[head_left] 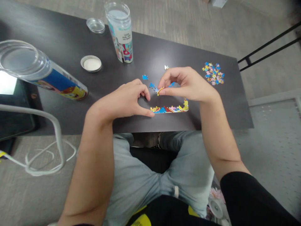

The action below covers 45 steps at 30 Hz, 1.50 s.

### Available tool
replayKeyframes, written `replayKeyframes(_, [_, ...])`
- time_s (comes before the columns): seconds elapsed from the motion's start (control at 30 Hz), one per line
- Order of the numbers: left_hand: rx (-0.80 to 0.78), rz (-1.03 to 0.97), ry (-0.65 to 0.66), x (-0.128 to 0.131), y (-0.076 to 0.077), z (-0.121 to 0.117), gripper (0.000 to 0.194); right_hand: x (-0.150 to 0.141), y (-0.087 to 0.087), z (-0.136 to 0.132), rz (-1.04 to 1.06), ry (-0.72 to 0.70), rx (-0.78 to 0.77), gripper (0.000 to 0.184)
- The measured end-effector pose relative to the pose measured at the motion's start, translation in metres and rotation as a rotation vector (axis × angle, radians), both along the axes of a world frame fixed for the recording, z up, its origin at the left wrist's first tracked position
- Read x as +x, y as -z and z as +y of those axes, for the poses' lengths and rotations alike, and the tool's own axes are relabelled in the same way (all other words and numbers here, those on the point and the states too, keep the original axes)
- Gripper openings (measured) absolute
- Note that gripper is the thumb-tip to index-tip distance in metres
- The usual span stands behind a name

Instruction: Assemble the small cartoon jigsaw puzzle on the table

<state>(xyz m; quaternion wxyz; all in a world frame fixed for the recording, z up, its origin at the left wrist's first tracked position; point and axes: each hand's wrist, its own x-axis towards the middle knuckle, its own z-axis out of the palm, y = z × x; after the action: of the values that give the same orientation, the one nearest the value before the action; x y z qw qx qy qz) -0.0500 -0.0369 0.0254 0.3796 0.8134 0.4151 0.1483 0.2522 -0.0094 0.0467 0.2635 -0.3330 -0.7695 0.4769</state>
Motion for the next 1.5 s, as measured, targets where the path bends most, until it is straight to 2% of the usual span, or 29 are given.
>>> replayKeyframes(0.17, [0.080, 0.093, 0.007, 0.005, 0.000, -0.010, 0.044, -0.014, 0.027, -0.004, -0.034, -0.133, -0.059, 0.031])
replayKeyframes(0.3, [0.093, 0.121, -0.004, 0.006, 0.000, -0.010, 0.044, -0.018, 0.030, -0.013, -0.059, -0.136, -0.056, 0.021])
replayKeyframes(0.5, [0.061, 0.184, -0.025, 0.013, -0.012, -0.013, 0.041, -0.020, 0.029, -0.014, -0.156, -0.170, 0.028, 0.019])
replayKeyframes(0.63, [0.001, 0.192, -0.062, 0.017, -0.018, -0.014, 0.041, -0.019, 0.030, -0.014, -0.190, -0.129, 0.055, 0.016])
replayKeyframes(0.77, [-0.021, 0.129, -0.083, 0.015, -0.014, -0.013, 0.044, -0.018, 0.033, -0.013, -0.194, -0.114, 0.084, 0.017])
replayKeyframes(0.97, [0.001, 0.132, -0.055, 0.012, -0.010, -0.012, 0.042, -0.019, 0.039, -0.011, -0.171, -0.122, 0.233, 0.021])
replayKeyframes(1.07, [0.011, 0.124, -0.043, 0.010, -0.009, -0.012, 0.041, -0.018, 0.033, -0.011, -0.172, -0.039, 0.229, 0.035])
replayKeyframes(1.17, [0.030, 0.100, -0.025, 0.007, -0.007, -0.011, 0.041, -0.008, 0.025, -0.005, -0.148, 0.173, 0.220, 0.054])
replayKeyframes(1.3, [0.036, 0.042, -0.019, 0.002, -0.006, -0.008, 0.038, 0.026, 0.022, 0.015, 0.030, 0.450, 0.384, 0.070])
replayKeyframes(1.37, [0.033, 0.004, -0.069, 0.003, -0.004, -0.004, 0.031, 0.051, 0.020, 0.025, 0.056, 0.546, 0.410, 0.067])
replayKeyframes(1.5, [0.056, -0.025, -0.251, 0.012, 0.001, 0.007, 0.026, 0.098, 0.021, 0.038, -0.069, 0.601, 0.438, 0.049])
